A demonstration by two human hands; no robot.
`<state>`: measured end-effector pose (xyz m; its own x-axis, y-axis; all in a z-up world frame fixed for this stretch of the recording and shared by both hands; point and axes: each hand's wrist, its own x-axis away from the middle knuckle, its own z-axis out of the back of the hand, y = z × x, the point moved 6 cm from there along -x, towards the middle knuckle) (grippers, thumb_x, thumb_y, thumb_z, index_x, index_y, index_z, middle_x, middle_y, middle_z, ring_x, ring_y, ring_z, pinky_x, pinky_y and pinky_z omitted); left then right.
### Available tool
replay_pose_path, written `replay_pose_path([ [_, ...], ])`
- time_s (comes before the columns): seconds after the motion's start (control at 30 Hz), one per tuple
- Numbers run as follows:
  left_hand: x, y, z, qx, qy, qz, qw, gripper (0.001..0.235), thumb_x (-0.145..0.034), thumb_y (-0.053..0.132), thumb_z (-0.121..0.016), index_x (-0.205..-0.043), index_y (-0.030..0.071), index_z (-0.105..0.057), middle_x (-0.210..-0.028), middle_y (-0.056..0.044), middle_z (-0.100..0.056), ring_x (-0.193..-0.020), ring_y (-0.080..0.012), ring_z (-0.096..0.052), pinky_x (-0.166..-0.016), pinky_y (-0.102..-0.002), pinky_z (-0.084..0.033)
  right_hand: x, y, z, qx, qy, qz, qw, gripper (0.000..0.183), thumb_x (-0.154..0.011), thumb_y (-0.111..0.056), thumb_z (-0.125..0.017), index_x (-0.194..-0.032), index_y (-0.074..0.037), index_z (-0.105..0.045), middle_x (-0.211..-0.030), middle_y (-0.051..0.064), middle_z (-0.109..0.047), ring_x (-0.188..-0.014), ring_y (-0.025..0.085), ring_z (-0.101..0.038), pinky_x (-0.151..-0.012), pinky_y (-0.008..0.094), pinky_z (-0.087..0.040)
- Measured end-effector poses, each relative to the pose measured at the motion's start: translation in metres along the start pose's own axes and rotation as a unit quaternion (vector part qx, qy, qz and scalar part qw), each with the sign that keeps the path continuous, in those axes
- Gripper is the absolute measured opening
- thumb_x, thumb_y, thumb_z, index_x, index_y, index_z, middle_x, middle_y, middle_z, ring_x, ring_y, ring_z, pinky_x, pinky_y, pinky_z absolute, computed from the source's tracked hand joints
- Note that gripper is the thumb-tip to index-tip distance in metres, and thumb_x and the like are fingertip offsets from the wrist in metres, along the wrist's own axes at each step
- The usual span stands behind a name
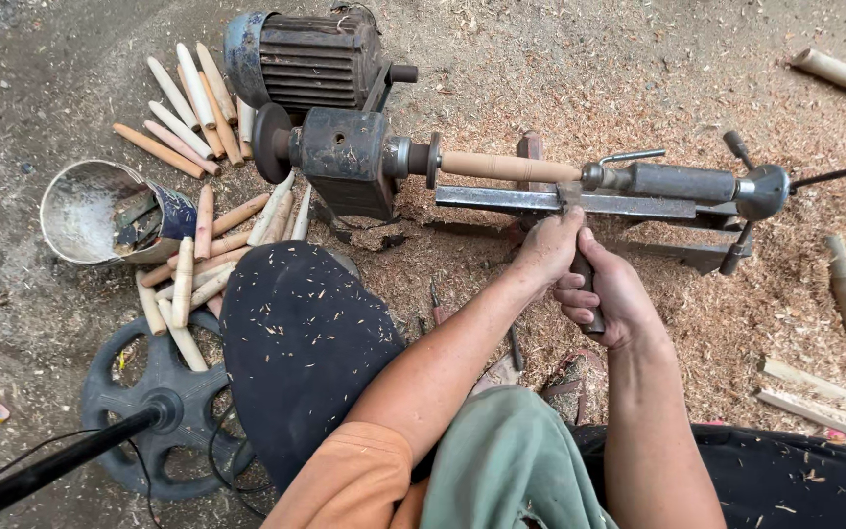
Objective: The person operates a wood lathe to shape a cylindrical wooden piece using a chisel. They mount a new piece of wood, secure it, and then use a chisel to smooth and shape the rotating wood, producing wood shavings.
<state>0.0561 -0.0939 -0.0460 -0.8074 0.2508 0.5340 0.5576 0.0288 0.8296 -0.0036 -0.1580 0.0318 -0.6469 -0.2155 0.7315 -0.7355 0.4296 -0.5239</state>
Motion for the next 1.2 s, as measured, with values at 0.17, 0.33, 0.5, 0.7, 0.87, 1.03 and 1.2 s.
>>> replay_pose_path([
  [0.17,0.011,0.010,0.016,0.009,0.022,0.008,1.000,0.060,-0.103,0.049,-0.040,-0.103,-0.006,-0.065,-0.090,-0.016,-0.069,-0.067,-0.0215,-0.068,-0.051,-0.036,-0.060,-0.003,0.007,-0.017,-0.004,-0.006,0.003,1.000,0.036,-0.108,-0.047,-0.044,-0.094,-0.014,-0.048,-0.059,-0.005,-0.042,-0.037,0.001,-0.034,-0.028,0.016,-0.027],
  [0.33,0.026,0.016,0.036,0.001,0.024,0.039,0.999,0.059,-0.103,0.051,-0.039,-0.099,-0.003,-0.065,-0.085,-0.013,-0.065,-0.059,-0.0192,-0.061,-0.046,-0.032,-0.054,-0.009,0.018,-0.036,-0.008,-0.003,0.012,1.000,0.037,-0.108,-0.046,-0.042,-0.094,-0.012,-0.049,-0.059,-0.005,-0.042,-0.037,0.001,-0.036,-0.028,0.016,-0.029],
  [0.5,0.031,0.015,0.054,-0.028,0.026,0.040,0.998,0.058,-0.105,0.052,-0.036,-0.104,0.000,-0.062,-0.087,-0.010,-0.062,-0.061,-0.0137,-0.060,-0.048,-0.028,-0.054,-0.017,0.027,-0.048,0.011,0.028,0.042,0.999,0.038,-0.109,-0.044,-0.041,-0.095,-0.010,-0.049,-0.061,-0.004,-0.044,-0.038,0.002,-0.038,-0.029,0.018,-0.031],
  [0.7,0.030,0.011,0.069,-0.020,0.045,0.038,0.998,0.056,-0.103,0.052,-0.038,-0.106,0.000,-0.061,-0.089,-0.010,-0.063,-0.059,-0.0152,-0.061,-0.046,-0.029,-0.053,-0.025,0.037,-0.062,-0.005,0.016,0.030,0.999,0.041,-0.108,-0.046,-0.041,-0.088,-0.011,-0.048,-0.060,-0.004,-0.044,-0.037,0.002,-0.038,-0.028,0.019,-0.032],
  [0.87,0.031,0.011,0.087,-0.001,0.069,0.021,0.997,0.061,-0.103,0.053,-0.044,-0.099,-0.005,-0.062,-0.082,-0.013,-0.066,-0.053,-0.0173,-0.059,-0.042,-0.032,-0.049,-0.032,0.045,-0.071,-0.004,0.024,0.037,0.999,0.042,-0.108,-0.047,-0.042,-0.087,-0.011,-0.049,-0.060,-0.005,-0.044,-0.037,0.002,-0.038,-0.029,0.019,-0.032],
  [1.03,0.030,0.011,0.102,-0.011,0.052,0.021,0.998,0.057,-0.101,0.053,-0.043,-0.097,0.001,-0.064,-0.078,-0.008,-0.063,-0.049,-0.0147,-0.055,-0.039,-0.031,-0.045,-0.039,0.054,-0.084,-0.012,0.025,0.053,0.998,0.043,-0.108,-0.047,-0.043,-0.087,-0.011,-0.049,-0.060,-0.004,-0.044,-0.038,0.002,-0.038,-0.029,0.020,-0.032],
  [1.2,0.032,0.011,0.110,-0.008,0.049,0.019,0.999,0.057,-0.102,0.051,-0.043,-0.093,-0.001,-0.062,-0.068,-0.006,-0.058,-0.044,-0.0125,-0.050,-0.037,-0.030,-0.041,-0.041,0.059,-0.093,-0.028,0.020,0.046,0.998,0.041,-0.107,-0.046,-0.042,-0.088,-0.011,-0.050,-0.060,-0.004,-0.044,-0.037,0.003,-0.039,-0.029,0.020,-0.032],
])
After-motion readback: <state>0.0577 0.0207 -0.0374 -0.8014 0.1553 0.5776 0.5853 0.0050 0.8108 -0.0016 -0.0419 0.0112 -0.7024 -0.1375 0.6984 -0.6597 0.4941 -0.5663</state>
